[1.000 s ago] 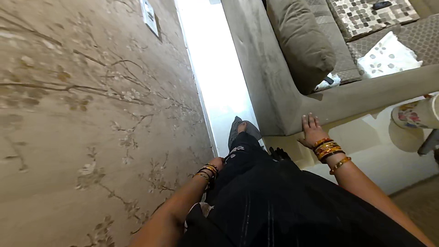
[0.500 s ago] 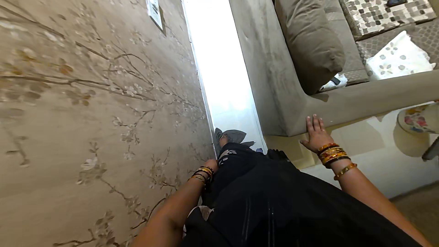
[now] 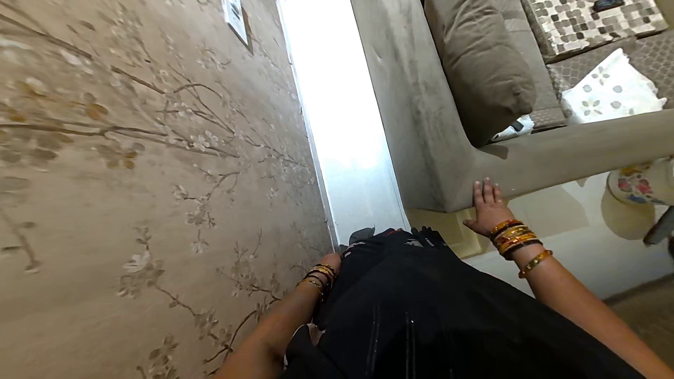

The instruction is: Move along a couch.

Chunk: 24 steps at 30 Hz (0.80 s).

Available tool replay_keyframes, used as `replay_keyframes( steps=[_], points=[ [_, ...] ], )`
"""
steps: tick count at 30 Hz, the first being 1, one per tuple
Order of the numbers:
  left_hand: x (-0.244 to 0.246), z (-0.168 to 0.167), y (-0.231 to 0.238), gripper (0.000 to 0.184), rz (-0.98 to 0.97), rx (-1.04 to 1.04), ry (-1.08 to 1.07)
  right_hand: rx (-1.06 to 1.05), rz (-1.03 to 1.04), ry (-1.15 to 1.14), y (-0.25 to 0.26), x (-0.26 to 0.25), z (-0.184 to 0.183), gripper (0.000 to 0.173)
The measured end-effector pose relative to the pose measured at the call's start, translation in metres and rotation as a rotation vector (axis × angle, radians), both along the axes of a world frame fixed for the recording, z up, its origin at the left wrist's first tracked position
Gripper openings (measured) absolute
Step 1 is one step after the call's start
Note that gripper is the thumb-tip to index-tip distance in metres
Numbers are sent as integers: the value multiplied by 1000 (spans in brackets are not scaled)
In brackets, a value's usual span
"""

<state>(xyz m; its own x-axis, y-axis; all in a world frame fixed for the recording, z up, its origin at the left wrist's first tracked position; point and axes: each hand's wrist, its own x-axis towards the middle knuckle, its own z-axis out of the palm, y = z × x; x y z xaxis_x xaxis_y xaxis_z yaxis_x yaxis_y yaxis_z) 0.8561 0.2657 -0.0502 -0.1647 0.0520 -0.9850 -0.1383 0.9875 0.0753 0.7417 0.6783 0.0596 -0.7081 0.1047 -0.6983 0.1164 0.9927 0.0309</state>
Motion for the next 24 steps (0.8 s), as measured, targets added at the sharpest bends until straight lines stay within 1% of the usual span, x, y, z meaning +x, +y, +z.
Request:
replay_keyframes(
  steps=[4, 10, 14, 18, 24],
  points=[
    [-5, 20, -5, 40, 150, -15, 7, 26, 26, -27, -3, -4, 7, 124],
    [-1, 26, -24, 38, 326, -74, 119, 79, 77, -40, -2, -7, 7, 124],
    [-4, 26, -35, 38, 327, -94, 149, 62, 83, -26, -1, -6, 8, 121],
    [-13, 32, -31, 37, 298, -87, 143, 63, 59, -46, -4, -8, 13, 121],
    [-10, 24, -25, 37, 261, -91, 120, 60, 77, -24, -2, -6, 12, 119]
  ],
)
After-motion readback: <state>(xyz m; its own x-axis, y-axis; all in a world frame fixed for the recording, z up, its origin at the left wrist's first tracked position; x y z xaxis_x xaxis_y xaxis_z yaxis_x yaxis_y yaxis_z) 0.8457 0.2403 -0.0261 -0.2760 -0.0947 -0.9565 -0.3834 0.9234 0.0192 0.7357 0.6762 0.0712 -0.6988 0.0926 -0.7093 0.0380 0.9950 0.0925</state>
